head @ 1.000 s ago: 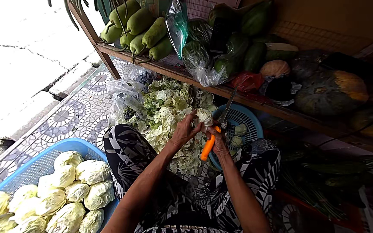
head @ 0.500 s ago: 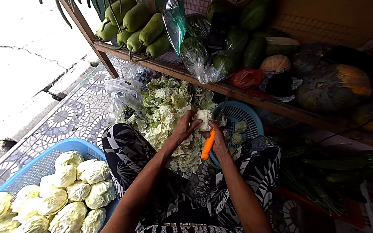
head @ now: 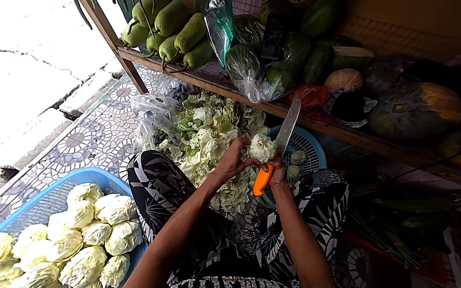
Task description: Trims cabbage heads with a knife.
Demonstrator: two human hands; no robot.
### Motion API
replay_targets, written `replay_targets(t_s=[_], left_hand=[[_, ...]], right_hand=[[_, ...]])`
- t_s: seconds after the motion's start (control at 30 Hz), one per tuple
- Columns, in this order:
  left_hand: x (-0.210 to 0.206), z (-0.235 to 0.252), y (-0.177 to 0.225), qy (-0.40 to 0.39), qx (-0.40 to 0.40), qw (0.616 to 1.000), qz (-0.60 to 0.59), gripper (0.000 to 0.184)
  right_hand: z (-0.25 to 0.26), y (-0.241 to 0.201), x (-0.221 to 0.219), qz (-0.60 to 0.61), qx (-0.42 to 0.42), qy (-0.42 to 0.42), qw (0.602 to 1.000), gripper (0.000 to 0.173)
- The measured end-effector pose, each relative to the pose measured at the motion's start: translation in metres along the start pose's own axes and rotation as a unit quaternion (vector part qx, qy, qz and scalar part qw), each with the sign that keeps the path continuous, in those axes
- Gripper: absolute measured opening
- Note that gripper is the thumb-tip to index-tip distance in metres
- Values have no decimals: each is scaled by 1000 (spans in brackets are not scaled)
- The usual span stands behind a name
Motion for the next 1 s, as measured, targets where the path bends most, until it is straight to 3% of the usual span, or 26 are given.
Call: replay_targets(t_s=[0.17,0.3,0.53,0.73,0.9,1.0], left_hand=[[7,-4,12,64,-53,991,104,46],[2,-2,6,27,-49,994,98,14],[-4,1,-7,-11,-7,995,97,9],[7,-1,-36,-7,161,987,-15,13],[41,-7,-61,34,290,955,54,15],[29,-7,-70,9,307,952,8,26]], right_hand=[[1,-4,-8,-56,-18,61,996,24],[1,-1,-6,-93,-28,122,988,13],[-1,3,3,-109,-63,181,975,8],[-1,4,10,-129,-92,201,967,10],[-1,-3,14,-149,-95,182,967,12],[-1,-7,8,-204,-109,175,957,20]])
Point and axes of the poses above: each hand's wrist, its own z-axis towards the middle knuckle, its own x-axis out of the back of the hand, y = z × x, the point moved 8 cm from there along z, towards the middle knuckle, and after that the axes turned 12 degrees about -y, right-handed, at the moved point
